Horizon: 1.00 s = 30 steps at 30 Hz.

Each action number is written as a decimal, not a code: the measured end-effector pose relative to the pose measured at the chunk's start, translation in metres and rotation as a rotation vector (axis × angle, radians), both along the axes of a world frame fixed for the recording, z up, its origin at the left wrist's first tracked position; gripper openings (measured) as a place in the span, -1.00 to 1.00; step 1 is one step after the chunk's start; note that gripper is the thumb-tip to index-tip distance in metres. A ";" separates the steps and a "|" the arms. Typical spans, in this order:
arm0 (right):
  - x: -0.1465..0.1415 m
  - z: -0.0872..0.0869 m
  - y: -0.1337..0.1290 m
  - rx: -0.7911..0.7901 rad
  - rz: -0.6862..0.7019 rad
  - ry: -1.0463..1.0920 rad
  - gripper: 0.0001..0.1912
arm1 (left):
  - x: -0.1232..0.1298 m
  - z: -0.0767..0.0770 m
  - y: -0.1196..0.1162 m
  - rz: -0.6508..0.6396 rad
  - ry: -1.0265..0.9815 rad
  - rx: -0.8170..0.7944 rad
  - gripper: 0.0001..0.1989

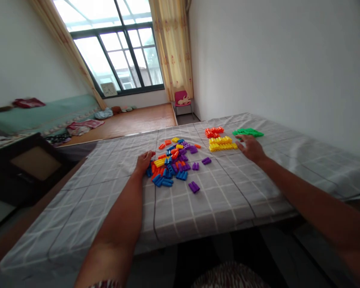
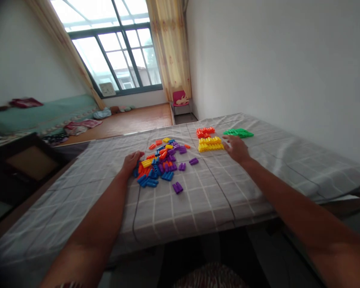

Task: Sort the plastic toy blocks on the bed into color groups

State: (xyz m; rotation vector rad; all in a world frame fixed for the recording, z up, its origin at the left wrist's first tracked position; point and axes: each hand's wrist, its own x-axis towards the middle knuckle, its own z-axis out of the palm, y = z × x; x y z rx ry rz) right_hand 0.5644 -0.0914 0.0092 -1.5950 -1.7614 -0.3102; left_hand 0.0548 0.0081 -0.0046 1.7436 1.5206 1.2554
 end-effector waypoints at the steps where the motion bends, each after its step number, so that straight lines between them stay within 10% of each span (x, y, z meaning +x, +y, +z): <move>1: -0.026 0.007 -0.001 -0.039 0.118 0.000 -0.63 | 0.000 -0.001 0.001 -0.001 0.008 0.006 -0.42; 6: -0.156 0.026 0.006 -0.284 0.512 -0.101 -0.69 | -0.001 -0.004 0.003 -0.011 0.029 0.007 -0.39; 13: -0.233 0.013 0.040 -0.503 0.240 -0.120 -0.59 | -0.006 -0.006 0.004 -0.069 0.033 0.007 -0.40; 25: -0.083 0.028 0.051 -0.444 0.314 0.848 -0.62 | -0.004 -0.001 0.004 -0.056 0.095 -0.048 -0.38; 30: -0.091 0.012 0.034 -0.567 0.481 1.040 -0.60 | -0.005 0.002 0.002 -0.045 0.124 -0.030 -0.39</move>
